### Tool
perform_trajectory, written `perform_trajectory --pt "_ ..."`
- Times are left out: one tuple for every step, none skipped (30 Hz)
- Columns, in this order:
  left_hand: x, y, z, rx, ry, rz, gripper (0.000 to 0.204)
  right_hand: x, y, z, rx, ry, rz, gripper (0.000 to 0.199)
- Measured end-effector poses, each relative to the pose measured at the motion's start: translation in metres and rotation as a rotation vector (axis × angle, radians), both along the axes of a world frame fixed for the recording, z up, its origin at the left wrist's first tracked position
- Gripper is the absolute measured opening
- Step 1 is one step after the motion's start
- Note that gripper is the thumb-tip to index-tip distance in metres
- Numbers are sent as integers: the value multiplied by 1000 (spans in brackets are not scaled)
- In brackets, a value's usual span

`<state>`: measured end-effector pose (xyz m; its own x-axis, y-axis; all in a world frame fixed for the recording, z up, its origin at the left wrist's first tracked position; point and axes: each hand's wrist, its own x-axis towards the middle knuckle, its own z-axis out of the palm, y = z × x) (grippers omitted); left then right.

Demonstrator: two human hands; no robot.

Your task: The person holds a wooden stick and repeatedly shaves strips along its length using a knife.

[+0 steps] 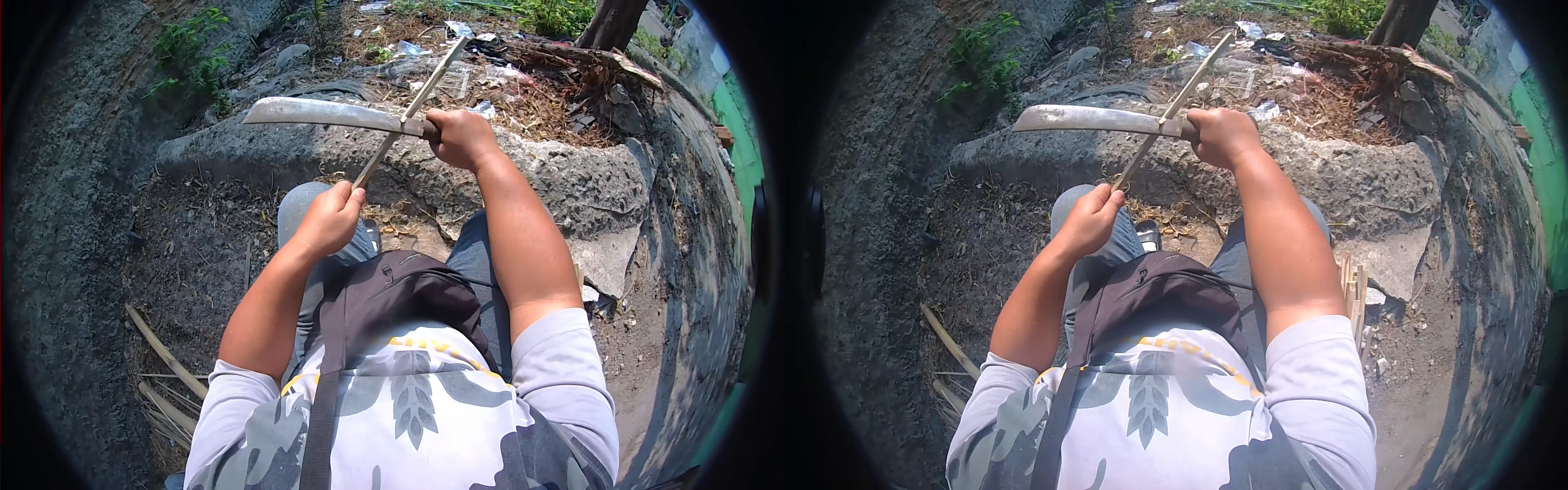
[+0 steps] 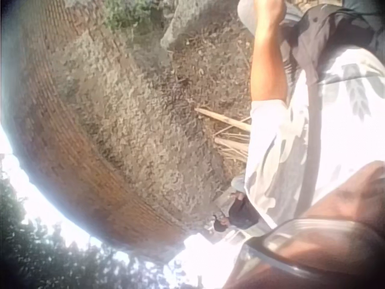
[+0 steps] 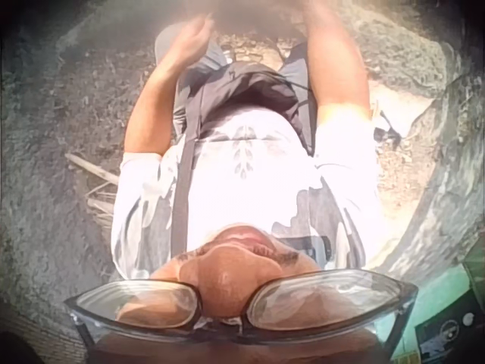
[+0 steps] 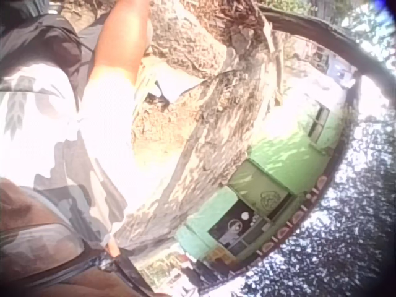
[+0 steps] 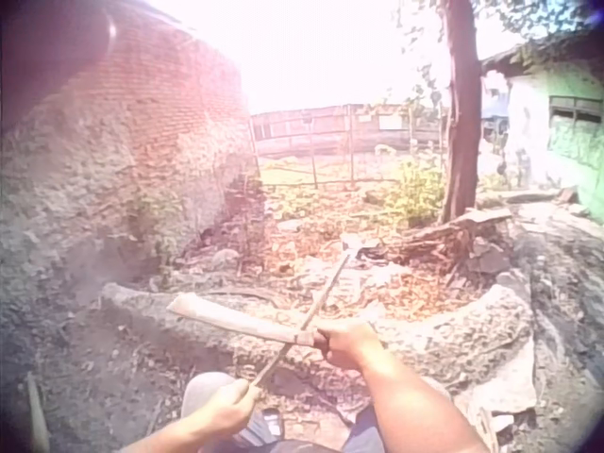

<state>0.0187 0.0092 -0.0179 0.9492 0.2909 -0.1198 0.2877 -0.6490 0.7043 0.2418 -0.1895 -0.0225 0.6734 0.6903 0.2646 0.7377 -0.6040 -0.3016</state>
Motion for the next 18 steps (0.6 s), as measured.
perform_trajectory --pt "-3 2 5 2 1 -1 34 0 -1 1 2 1 -1 10" --pt "-9 1 12 5 28 10 34 -1 -2 3 42 -47 -6 10" --pt "-17 2 16 8 57 22 34 -2 -4 5 81 -94 -11 9" --pt "-26 4 16 8 58 24 34 0 -6 8 107 -107 -33 9" --pt "-37 5 15 2 52 68 36 2 -10 8 149 -95 -64 8" --pt "-46 7 14 -4 47 113 38 3 -13 9 182 -55 -80 8" --pt "-54 10 14 -10 52 104 38 3 -17 10 212 -18 -103 10" --pt "-63 13 18 -9 80 72 39 5 -18 7 266 -27 -75 11" --pt "-70 14 19 -7 107 40 41 5 -20 4 263 -23 -75 11" --pt "-74 15 18 -46 61 48 43 3 -18 5 277 -3 -43 10" --pt "-75 17 15 -47 58 52 43 2 -16 7 291 17 -13 10" --pt "-75 19 12 -23 40 64 41 1 -17 11 176 44 -46 14" --pt "-76 19 14 4 24 77 40 -3 -14 11 179 45 -42 14" --pt "-75 16 17 6 24 80 40 -6 -11 11 152 56 3 14" --pt "-72 12 21 17 -13 109 39 -11 -8 11 126 66 47 14" --pt "-70 9 25 26 -52 137 39 -18 -5 15 52 10 115 14" --pt "-69 11 22 29 -55 137 39 -23 2 9 153 -105 201 11" --pt "-68 14 17 35 -78 131 38 -27 3 10 124 -129 251 11"
